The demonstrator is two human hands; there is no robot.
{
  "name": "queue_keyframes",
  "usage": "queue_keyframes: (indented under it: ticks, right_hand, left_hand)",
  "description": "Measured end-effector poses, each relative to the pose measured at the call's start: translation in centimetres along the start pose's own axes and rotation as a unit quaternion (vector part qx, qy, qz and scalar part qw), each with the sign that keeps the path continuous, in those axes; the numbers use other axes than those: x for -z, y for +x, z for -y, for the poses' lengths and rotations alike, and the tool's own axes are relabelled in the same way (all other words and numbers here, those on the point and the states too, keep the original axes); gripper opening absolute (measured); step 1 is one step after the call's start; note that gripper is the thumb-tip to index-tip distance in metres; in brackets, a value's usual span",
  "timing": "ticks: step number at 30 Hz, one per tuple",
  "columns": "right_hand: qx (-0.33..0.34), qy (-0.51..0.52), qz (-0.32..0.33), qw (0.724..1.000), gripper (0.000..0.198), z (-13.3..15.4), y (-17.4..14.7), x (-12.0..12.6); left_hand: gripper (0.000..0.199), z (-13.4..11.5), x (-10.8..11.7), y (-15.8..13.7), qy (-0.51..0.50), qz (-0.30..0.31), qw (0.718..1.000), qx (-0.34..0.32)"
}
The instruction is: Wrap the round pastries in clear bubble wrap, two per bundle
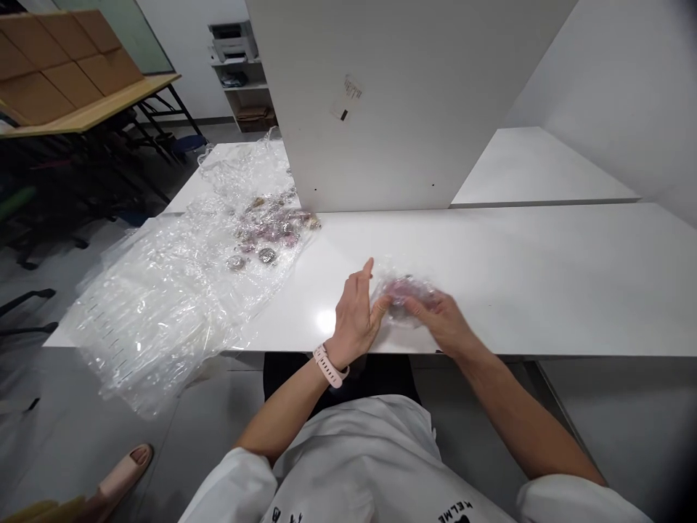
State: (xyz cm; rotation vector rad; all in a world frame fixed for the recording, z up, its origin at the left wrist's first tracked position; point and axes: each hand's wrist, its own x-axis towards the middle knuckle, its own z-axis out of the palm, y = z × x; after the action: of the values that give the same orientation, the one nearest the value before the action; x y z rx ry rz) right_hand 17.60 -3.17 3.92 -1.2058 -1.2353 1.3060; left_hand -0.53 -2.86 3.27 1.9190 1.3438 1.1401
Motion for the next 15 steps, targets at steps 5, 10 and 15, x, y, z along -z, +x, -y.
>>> queue_keyframes:
  ticks: [5,10,15]
  right_hand:
    - [0.103,0.018,-0.372,0.922,0.051,1.6,11.1,11.0]
    - [-0.033,-0.076,-0.48,0.873,0.052,4.5,22.3,19.9]
    - [0.03,-0.126,-0.418,0.899,0.038,4.4,25.0,18.2]
  left_hand:
    - [0.05,3.0,2.3,-0.9,0.014,0.013,0.995,0.095]
    - [0.032,5.0,3.5,-2.6,0.083,0.078,0.992,0.054]
    - [0.029,5.5,4.2,-2.2,0.115,0.051,0.991,0.044]
